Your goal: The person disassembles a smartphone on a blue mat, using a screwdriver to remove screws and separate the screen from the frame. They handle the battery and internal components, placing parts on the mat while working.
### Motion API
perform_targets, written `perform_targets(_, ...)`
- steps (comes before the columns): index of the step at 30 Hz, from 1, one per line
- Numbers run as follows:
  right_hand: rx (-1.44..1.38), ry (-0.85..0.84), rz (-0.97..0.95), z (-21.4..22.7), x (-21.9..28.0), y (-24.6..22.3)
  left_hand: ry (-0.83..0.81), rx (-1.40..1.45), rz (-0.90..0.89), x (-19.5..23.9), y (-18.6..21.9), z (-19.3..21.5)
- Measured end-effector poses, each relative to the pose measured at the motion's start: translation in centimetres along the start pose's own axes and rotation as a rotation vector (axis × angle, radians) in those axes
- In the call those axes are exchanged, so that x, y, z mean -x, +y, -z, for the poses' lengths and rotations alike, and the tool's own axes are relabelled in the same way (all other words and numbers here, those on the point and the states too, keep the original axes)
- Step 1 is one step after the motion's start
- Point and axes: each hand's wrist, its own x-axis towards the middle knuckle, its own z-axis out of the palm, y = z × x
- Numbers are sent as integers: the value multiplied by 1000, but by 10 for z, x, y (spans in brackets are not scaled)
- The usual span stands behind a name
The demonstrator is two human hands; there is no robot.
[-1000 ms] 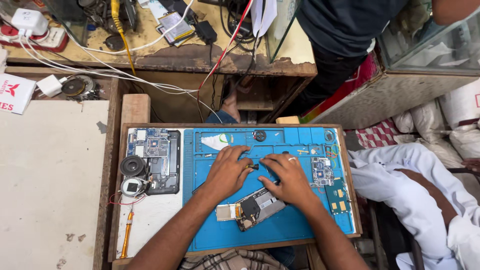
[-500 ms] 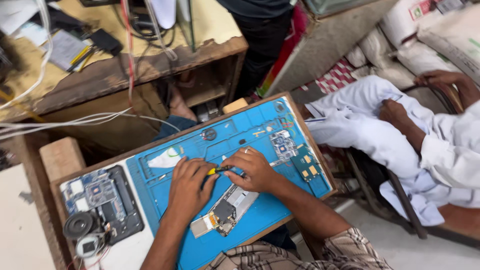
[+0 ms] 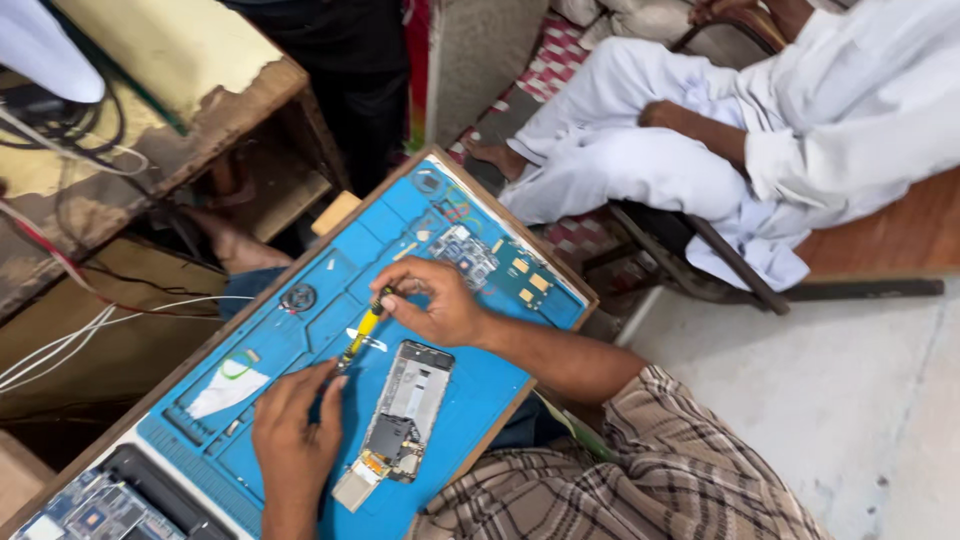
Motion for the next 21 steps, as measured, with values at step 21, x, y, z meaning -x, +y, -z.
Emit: perform_targets(21,-27,-90,-185,-6,4,4,104,325,121,6,6,-1)
